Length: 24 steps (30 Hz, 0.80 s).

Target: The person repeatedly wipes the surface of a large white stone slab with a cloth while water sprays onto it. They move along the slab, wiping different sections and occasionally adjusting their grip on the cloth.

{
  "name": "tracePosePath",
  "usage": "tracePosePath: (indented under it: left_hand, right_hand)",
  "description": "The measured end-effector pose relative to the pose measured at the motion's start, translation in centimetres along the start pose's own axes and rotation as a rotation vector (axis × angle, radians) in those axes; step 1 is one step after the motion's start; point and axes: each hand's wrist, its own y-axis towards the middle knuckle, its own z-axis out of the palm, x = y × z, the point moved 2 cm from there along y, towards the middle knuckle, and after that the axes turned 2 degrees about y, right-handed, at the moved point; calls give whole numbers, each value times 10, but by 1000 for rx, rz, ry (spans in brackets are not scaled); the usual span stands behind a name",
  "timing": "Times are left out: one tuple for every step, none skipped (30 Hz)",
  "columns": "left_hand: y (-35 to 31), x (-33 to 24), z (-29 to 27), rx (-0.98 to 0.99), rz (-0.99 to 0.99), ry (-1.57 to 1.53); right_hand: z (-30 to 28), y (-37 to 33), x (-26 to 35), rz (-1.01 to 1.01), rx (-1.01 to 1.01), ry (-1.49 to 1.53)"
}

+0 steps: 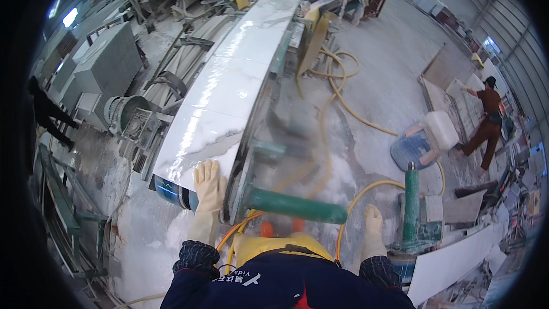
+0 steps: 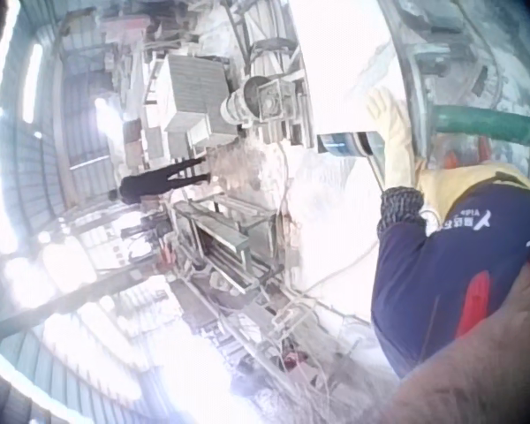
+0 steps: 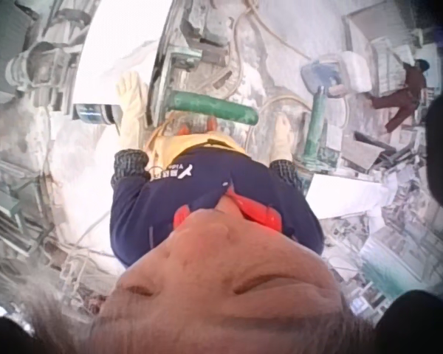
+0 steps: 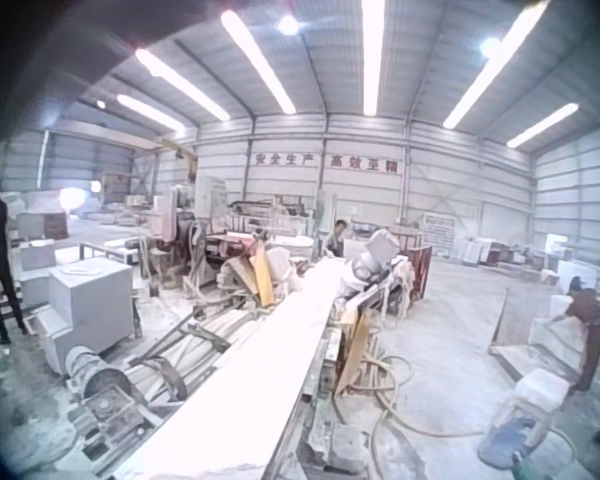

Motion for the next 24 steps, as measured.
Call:
tracePosePath:
  left_hand:
    - [-1,-1,0,12,-2,22]
    - [1,0,0,45,-29,23]
    - [3,-1,0,40,-29,34]
    - [7,-1,0,95,-50,45]
    - [11,-1,-1,154,-73,44]
    - [18,-3,-3,62,-18,25]
    - [23,-5,-5,34,4,10]
    - [25,-6,-5,114,-45,11]
    - [26,-10,-6,48,-1,3]
    - [27,-11,-6,55,-13,7]
    - [26,-15,-6,-8,18,-6]
    - [30,-17,-1,66,58,-33]
    - [32,-21,4,105,179,-85]
    - [38,-24,12,190,201,-115]
    - [55,-17,22,421,55,-131]
    - [63,-13,18,170,91,-14]
    - [79,-8,21,140,-6,27]
    - [98,-8,31,267,-111,17]
    - [120,-11,33,222,-169,49]
    - [128,-21,34,158,-163,21]
    - [130,-24,30,180,-110,-3]
    - [124,-34,28,159,-33,-88]
    - [100,-39,18,85,18,-64]
    - [73,-38,5,10,84,-56]
  right_hand:
    - [10,8,-8,26,9,-105]
    - [20,9,-12,34,33,-169]
    - [30,9,-10,114,2,-234]
    - [42,6,2,105,72,-235]
    - [54,-4,18,165,90,-232]
    - [67,-17,40,257,47,-267]
    - [86,-30,73,85,159,-374]
    - [104,-45,108,-66,190,-526]
    - [123,-62,146,-280,207,-659]
    - [148,-79,175,-282,325,-790]
    - [173,-95,203,-429,466,-863]
    - [202,-111,224,-561,799,-808]
    - [225,-123,239,-638,1057,-814]
    - [252,-133,245,-677,1245,-861]
    - [265,-145,251,-643,1220,-808]
    - [277,-155,253,-598,1184,-793]
    - [290,-156,253,-495,1195,-854]
    - [300,-157,253,-472,1210,-848]
    - [304,-159,253,-415,1181,-907]
    - [306,-160,253,-368,1192,-928]
    - [302,-159,253,-345,1206,-949]
    - [295,-156,254,-308,1218,-978]
    - [282,-153,256,-322,1172,-985]
    - [270,-151,257,-267,1140,-952]
